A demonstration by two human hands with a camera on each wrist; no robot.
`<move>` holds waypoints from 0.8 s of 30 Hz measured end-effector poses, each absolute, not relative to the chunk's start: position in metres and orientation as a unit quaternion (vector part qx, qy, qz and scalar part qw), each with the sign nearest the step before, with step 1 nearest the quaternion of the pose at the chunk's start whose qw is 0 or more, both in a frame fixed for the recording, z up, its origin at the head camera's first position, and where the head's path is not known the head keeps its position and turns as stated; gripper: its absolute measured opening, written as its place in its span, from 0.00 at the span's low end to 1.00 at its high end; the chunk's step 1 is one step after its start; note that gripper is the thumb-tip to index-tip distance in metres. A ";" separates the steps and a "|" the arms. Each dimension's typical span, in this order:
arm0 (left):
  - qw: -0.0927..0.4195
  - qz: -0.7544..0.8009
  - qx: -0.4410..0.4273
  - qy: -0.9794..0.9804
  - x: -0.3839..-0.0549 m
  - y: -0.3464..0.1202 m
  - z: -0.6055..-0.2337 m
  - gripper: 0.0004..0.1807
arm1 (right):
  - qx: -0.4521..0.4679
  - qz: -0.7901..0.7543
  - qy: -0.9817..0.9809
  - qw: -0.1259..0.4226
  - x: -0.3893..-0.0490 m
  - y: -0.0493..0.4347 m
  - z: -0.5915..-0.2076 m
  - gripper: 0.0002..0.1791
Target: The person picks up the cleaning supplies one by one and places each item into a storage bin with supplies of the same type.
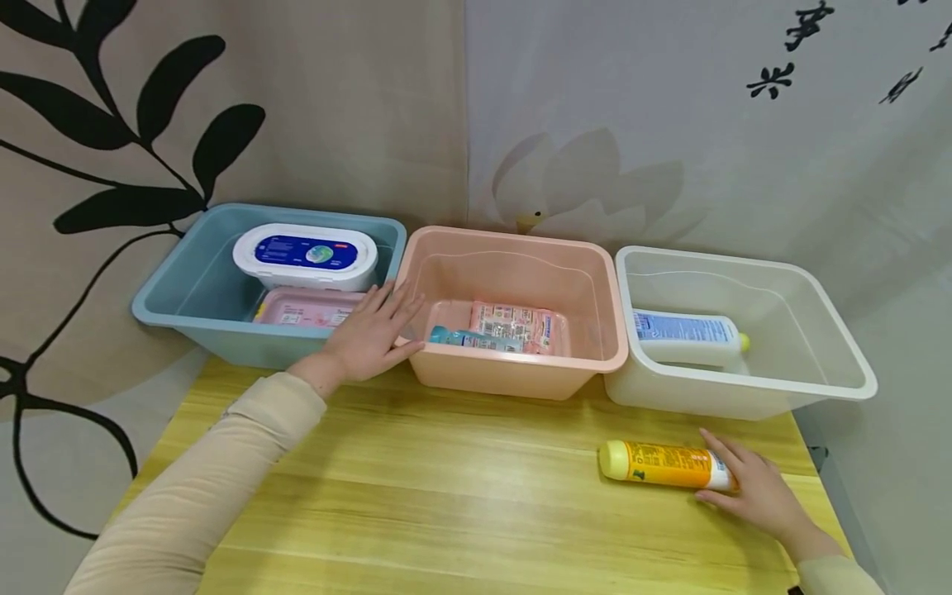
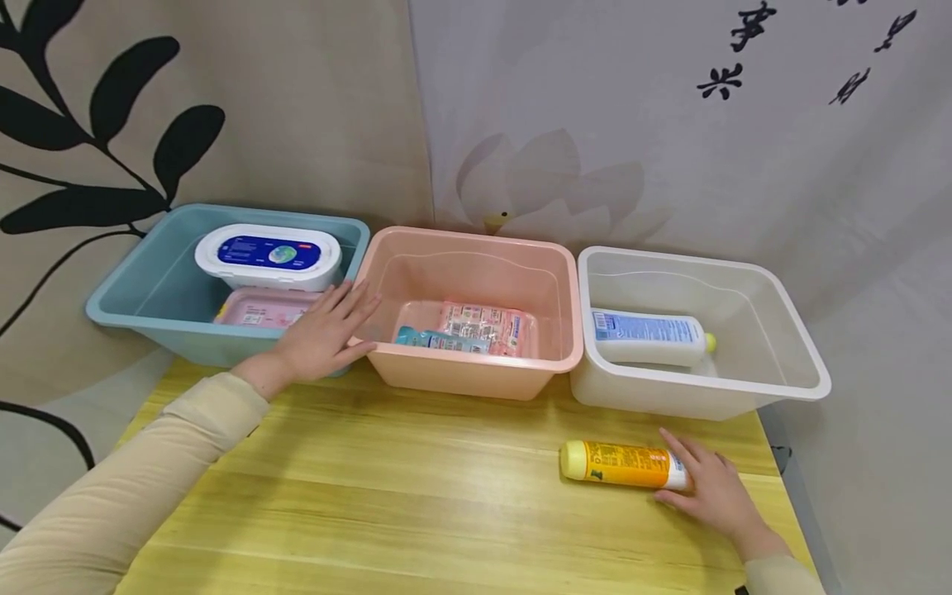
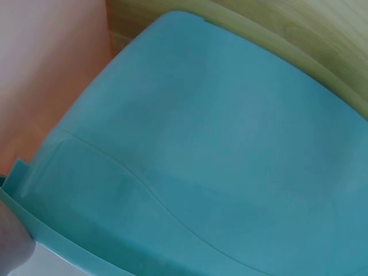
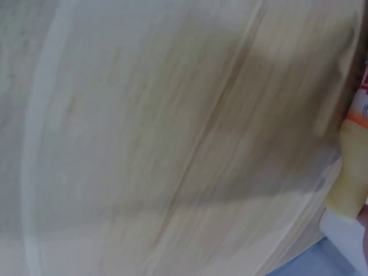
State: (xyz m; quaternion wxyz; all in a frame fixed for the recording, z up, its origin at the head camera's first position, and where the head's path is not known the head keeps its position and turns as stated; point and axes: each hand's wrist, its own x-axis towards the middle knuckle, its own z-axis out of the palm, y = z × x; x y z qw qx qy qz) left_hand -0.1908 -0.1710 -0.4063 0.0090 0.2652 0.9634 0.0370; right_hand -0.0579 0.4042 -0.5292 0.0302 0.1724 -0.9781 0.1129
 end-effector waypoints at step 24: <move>0.009 0.030 0.267 0.963 -0.189 -0.170 -0.405 0.39 | 0.180 0.169 -0.969 -0.005 -0.060 0.392 -0.521 0.36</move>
